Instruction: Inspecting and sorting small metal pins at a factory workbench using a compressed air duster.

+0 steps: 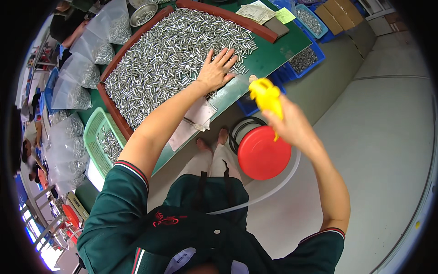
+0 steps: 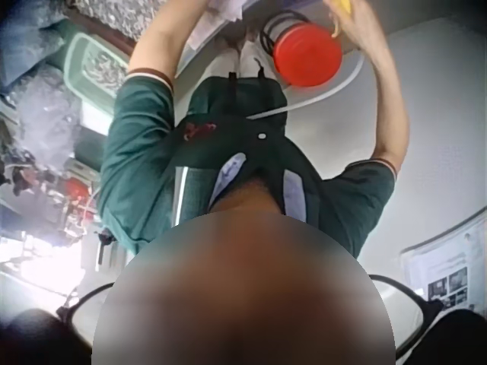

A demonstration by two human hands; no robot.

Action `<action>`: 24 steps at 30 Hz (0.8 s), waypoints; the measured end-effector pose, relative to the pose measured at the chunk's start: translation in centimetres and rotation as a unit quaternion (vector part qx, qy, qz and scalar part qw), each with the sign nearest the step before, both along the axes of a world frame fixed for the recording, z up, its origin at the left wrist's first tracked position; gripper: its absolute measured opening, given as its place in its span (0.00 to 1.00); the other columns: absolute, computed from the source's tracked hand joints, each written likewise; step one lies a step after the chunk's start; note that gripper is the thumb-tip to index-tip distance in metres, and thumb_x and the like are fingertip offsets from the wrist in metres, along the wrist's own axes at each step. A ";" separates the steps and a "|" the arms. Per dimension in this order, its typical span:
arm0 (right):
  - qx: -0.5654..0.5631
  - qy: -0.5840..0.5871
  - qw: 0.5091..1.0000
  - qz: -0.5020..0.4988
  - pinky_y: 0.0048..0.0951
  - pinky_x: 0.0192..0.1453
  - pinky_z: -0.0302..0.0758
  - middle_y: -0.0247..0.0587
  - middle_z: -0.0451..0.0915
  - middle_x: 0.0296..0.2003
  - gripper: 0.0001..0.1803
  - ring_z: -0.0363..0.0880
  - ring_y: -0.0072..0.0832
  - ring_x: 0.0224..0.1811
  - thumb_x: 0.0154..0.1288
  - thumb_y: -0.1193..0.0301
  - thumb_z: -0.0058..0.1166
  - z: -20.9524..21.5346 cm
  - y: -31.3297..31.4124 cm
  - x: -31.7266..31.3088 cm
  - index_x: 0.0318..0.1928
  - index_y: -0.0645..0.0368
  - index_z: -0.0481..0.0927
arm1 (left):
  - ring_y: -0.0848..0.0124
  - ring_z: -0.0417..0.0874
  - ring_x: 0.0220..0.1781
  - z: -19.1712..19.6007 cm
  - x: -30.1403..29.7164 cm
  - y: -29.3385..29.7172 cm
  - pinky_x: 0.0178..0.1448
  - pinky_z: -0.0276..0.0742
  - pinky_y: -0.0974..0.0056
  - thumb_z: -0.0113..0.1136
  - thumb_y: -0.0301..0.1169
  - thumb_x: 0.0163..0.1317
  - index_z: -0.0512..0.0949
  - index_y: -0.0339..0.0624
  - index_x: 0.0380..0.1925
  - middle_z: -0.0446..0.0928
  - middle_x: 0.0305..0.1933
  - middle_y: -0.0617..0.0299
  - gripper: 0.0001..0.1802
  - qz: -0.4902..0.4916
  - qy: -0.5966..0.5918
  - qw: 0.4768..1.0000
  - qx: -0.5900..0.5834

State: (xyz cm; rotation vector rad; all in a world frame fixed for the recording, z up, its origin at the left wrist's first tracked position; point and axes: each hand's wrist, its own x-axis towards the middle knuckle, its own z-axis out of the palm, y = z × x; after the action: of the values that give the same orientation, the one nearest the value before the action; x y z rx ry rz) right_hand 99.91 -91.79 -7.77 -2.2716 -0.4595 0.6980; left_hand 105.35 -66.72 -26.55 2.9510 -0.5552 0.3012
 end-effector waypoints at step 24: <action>-0.049 -0.048 0.985 0.156 0.39 0.36 0.74 0.53 0.78 0.28 0.19 0.80 0.45 0.32 0.60 0.65 0.53 0.9 8.7 6.7 0.43 0.68 0.69 | 0.45 0.51 0.66 4.2 -0.2 8.9 0.54 0.58 0.31 0.61 0.56 0.41 0.71 0.62 0.52 0.55 0.66 0.55 0.35 0.277 0.092 0.955 0.048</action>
State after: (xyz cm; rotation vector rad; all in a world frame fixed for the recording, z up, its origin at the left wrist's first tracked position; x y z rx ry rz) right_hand 106.60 -83.14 -6.91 -2.3579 -0.8574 0.7819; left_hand 105.19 -57.84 -22.31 3.1235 0.3009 0.0433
